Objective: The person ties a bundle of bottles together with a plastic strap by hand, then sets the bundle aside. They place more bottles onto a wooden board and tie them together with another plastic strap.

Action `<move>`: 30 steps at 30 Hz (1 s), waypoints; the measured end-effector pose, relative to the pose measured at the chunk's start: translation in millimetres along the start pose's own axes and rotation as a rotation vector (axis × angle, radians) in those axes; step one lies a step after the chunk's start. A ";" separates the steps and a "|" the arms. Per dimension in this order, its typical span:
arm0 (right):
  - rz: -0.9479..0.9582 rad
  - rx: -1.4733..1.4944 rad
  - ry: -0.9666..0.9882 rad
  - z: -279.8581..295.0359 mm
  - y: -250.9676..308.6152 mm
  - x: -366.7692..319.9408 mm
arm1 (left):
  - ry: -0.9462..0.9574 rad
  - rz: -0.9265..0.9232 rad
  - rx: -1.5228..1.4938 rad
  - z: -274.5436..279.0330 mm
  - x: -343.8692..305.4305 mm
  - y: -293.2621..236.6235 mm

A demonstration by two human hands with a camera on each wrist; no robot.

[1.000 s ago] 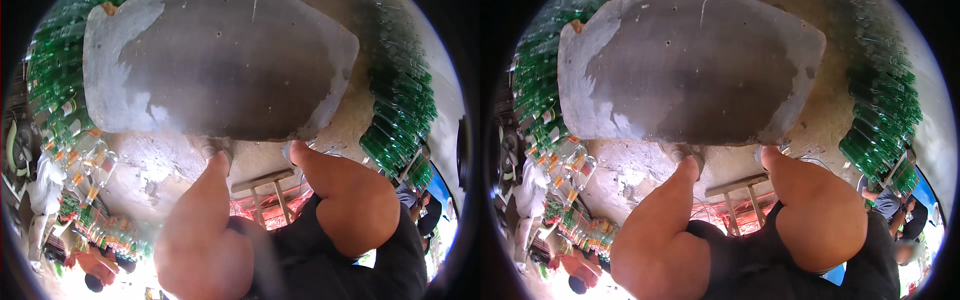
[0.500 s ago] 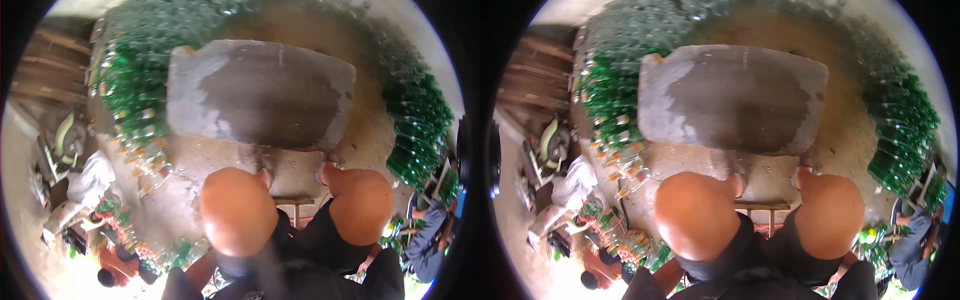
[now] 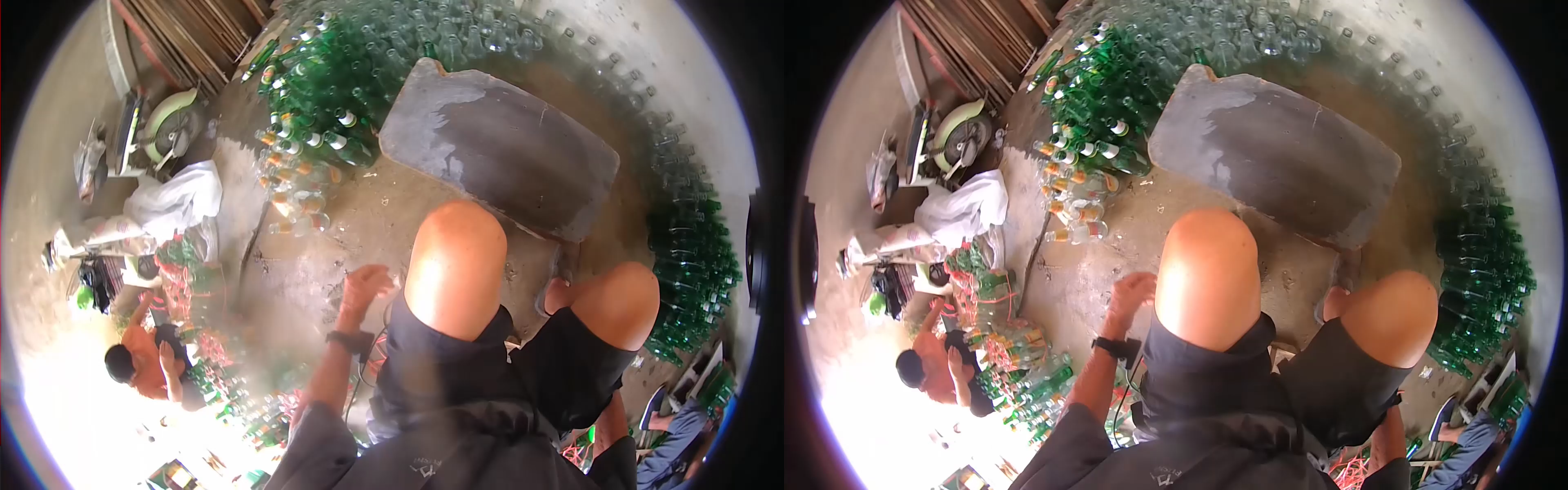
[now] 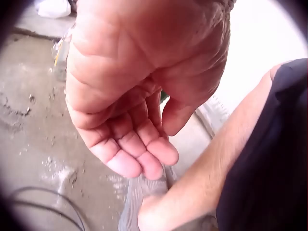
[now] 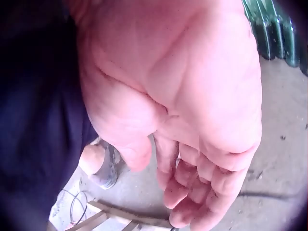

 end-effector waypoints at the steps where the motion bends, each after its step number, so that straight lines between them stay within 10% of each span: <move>1: 0.020 0.006 -0.028 14.5 -12.7 -5.6 | -0.010 -0.003 -0.008 5.8 6.3 -3.0; 11: 0.266 -0.109 -0.368 133.1 47.0 -51.6 | -0.201 -0.333 0.137 61.0 103.9 -147.2; 19: 0.204 0.158 -1.030 184.8 118.1 -163.5 | -0.563 -0.594 0.978 81.3 161.4 -220.0; 30: 0.425 -0.279 -0.917 104.7 240.5 -138.8 | -0.359 -0.521 1.202 72.8 241.2 -222.9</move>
Point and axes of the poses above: each hand's wrist, its own x-axis towards the middle knuckle, its own z-axis out of the back of the hand, y = z × x, the point moved 10 cm from there along x, towards the middle knuckle, and after that the axes turned 11 degrees about -z, right-handed, at the moved point
